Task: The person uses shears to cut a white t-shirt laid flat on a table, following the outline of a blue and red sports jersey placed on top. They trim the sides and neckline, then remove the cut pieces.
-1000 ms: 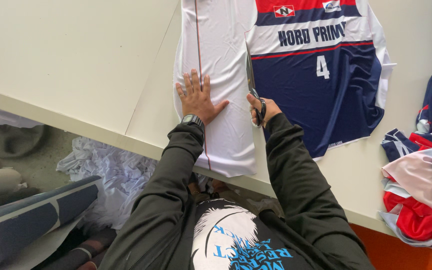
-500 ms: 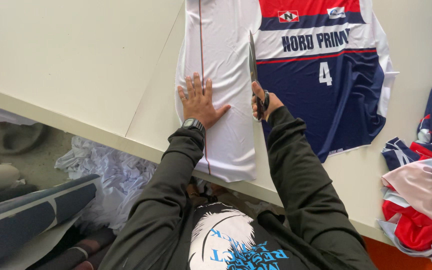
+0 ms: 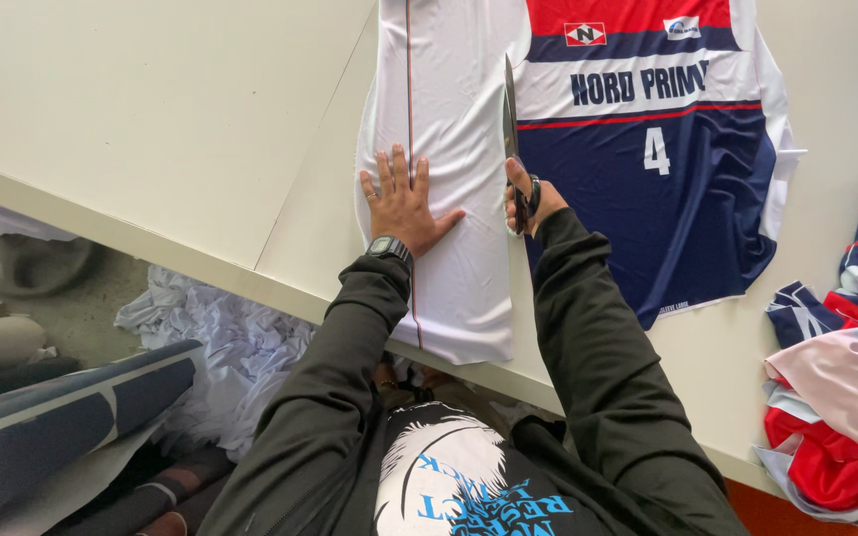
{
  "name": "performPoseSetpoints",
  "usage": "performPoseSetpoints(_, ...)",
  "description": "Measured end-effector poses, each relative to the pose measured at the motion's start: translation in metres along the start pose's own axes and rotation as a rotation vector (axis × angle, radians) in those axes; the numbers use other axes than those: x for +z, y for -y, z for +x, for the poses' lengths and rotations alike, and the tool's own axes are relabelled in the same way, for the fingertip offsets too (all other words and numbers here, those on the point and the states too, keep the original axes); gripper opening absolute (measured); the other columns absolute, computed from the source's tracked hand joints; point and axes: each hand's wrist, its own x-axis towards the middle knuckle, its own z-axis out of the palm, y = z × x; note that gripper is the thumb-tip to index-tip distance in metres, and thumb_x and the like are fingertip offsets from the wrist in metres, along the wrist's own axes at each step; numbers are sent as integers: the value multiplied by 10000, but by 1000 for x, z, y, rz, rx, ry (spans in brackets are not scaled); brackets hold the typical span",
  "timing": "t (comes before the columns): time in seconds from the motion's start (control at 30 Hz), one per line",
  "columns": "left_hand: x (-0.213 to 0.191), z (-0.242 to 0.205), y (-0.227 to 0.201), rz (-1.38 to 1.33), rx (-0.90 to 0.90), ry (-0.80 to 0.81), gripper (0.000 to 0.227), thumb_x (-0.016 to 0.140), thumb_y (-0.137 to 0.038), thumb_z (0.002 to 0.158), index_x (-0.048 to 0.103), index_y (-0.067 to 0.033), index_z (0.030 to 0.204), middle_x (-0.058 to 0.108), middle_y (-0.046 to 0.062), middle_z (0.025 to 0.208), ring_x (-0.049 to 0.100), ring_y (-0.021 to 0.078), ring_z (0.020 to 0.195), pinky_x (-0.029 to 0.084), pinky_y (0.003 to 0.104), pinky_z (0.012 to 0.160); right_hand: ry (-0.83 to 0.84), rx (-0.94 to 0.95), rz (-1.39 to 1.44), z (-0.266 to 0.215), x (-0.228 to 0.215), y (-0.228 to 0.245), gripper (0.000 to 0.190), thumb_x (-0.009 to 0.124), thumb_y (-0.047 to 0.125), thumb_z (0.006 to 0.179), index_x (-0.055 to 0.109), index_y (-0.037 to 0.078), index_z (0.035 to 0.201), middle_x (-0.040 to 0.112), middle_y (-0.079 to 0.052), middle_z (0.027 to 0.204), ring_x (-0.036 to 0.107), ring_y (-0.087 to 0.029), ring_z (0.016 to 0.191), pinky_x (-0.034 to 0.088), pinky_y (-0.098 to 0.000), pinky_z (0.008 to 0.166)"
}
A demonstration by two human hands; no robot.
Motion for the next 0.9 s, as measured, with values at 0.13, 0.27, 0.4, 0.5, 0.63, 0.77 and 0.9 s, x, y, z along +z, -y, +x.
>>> performPoseSetpoints(0.13,0,-1,-1,-7,0,4,1102,586,-836,778,329,-128,1582,105,246,1669,-15,430,1543,-14,688,1189,-7,4,-9,5,-3,-6,668,692,732,781,583,77,853,557,-15,599,571,-123,492,537,-257,484)
performPoseSetpoints(0.27,-1,-2,2,0,1,-5,1096,589,-830,785,333,-128,1587,110,242,1676,-10,431,1551,-6,690,1194,14,-4,16,16,-5,-15,641,733,688,800,584,67,862,555,-18,608,553,-123,496,508,-259,473)
performPoseSetpoints(0.4,4,-2,-2,-10,1,-22,1101,585,-835,786,333,-123,1587,114,234,1676,-6,423,1553,-4,690,1196,20,6,41,20,-6,-17,598,788,618,812,596,55,876,564,-13,624,544,-123,504,483,-265,470)
performPoseSetpoints(0.5,6,-2,2,-10,3,-26,1099,576,-838,787,332,-122,1584,119,234,1673,3,423,1550,-5,685,1194,70,55,115,4,-15,-26,608,727,645,798,601,51,834,577,-27,598,561,-140,474,489,-273,449)
performPoseSetpoints(0.63,9,6,5,-16,24,-34,1095,552,-840,805,324,-113,1592,123,246,1673,17,436,1553,-10,675,1198,83,-144,-95,-66,-56,-60,602,755,628,808,614,45,849,584,-38,617,558,-167,490,453,-314,450)
performPoseSetpoints(0.77,1,-2,-3,16,36,-36,1054,510,-835,829,312,-131,1587,103,254,1674,7,477,1536,-28,705,1173,-570,-481,-969,-162,-86,-108,629,781,568,790,650,61,1138,718,-166,931,702,-371,835,547,-473,718)
performPoseSetpoints(0.9,-24,-11,-13,-44,364,-113,948,566,-776,857,458,-87,1500,293,300,1565,239,487,1446,131,718,1125,-766,-674,-1010,-184,-108,-164,785,767,559,734,608,64,1323,719,-155,1190,715,-353,979,586,-462,791)
